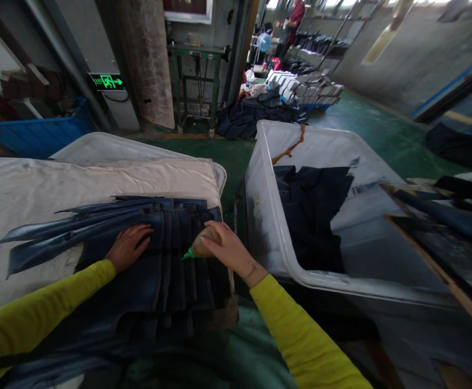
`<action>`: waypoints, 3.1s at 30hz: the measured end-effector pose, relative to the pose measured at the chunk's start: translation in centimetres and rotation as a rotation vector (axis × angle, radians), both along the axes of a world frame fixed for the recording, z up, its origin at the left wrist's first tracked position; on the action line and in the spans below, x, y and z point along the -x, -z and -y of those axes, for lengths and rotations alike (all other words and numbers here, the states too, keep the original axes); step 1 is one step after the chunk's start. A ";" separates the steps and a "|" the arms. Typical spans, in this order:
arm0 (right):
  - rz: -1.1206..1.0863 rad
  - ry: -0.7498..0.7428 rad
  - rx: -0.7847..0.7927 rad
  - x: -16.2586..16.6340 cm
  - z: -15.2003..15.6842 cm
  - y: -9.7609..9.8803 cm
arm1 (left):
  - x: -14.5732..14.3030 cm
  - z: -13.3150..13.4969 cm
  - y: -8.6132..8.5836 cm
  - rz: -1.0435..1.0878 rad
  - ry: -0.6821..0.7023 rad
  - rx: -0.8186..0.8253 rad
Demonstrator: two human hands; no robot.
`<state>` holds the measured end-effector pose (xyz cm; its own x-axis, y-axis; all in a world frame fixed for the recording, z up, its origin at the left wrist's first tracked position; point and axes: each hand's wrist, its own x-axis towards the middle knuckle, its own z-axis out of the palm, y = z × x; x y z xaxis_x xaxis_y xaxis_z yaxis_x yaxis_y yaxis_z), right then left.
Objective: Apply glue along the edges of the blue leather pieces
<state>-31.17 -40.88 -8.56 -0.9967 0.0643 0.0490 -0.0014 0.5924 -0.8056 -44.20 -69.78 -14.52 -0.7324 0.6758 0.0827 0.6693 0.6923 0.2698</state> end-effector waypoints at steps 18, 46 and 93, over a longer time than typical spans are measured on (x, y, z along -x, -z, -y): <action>0.214 -0.065 0.131 -5.0 -0.1 -1.5 | 0.0 0.0 0.0 -0.005 -0.003 0.033; -0.127 0.032 -0.001 -2.7 1.2 1.3 | 0.0 0.0 0.0 -0.002 0.002 0.011; -0.376 0.091 -0.087 8.2 0.5 2.8 | 0.1 0.1 0.3 0.039 -0.014 -0.015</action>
<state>-39.32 -41.38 -11.37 -0.8985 0.1310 0.4190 -0.2313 0.6699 -0.7055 -44.30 -69.87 -14.82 -0.7447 0.6644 0.0637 0.6482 0.6972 0.3064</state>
